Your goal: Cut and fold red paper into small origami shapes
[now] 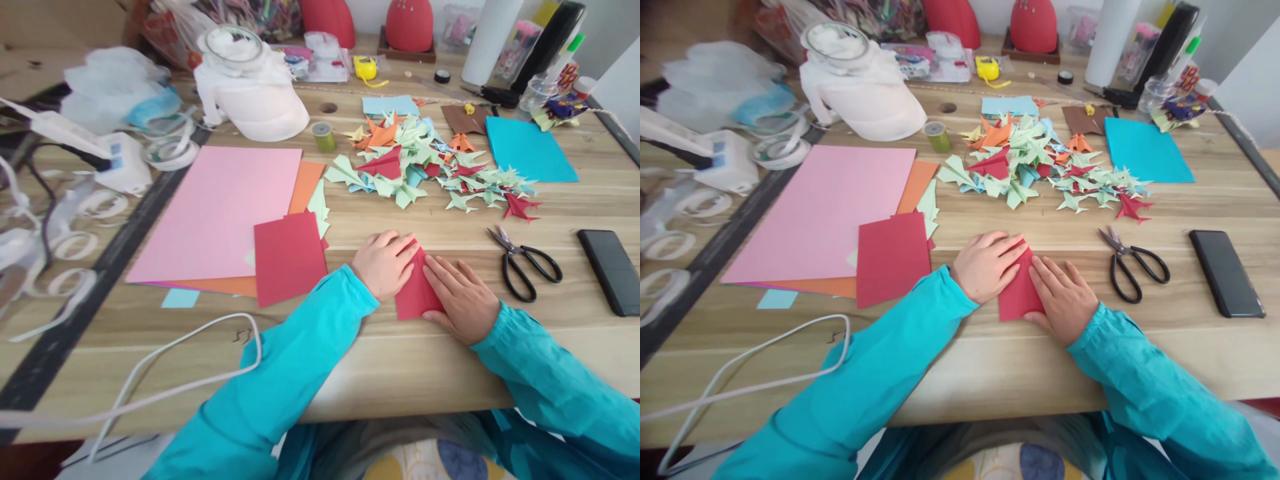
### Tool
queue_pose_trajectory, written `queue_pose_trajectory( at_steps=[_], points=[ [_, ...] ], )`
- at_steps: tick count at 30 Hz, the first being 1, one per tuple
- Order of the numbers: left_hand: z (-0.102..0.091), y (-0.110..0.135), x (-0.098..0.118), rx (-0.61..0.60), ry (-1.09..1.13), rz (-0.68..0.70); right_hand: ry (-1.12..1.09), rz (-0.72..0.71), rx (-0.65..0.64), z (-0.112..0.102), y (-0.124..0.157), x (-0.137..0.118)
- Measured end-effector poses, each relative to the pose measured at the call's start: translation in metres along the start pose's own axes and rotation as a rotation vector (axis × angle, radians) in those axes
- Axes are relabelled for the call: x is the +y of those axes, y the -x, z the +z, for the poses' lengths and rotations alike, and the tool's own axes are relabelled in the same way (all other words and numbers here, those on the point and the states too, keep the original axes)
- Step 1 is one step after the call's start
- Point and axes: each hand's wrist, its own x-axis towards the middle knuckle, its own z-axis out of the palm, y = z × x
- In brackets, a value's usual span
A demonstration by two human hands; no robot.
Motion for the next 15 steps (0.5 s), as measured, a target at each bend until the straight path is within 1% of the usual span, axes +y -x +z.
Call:
queue_pose_trajectory(
  at_steps=[4, 10, 15],
  points=[
    [-0.0020, -0.0008, 0.0031, -0.027, -0.001, -0.022, -0.002, 0.000, -0.002, 0.0000, -0.0002, 0.0005],
    [-0.0026, 0.0003, 0.0018, -0.058, -0.058, 0.026, 0.002, 0.002, -0.023, -0.0007, -0.0004, 0.0016],
    [-0.0034, 0.0012, 0.0027, -0.042, -0.076, -0.015, 0.007, -0.001, -0.020, -0.0004, -0.0004, 0.0012]
  ],
)
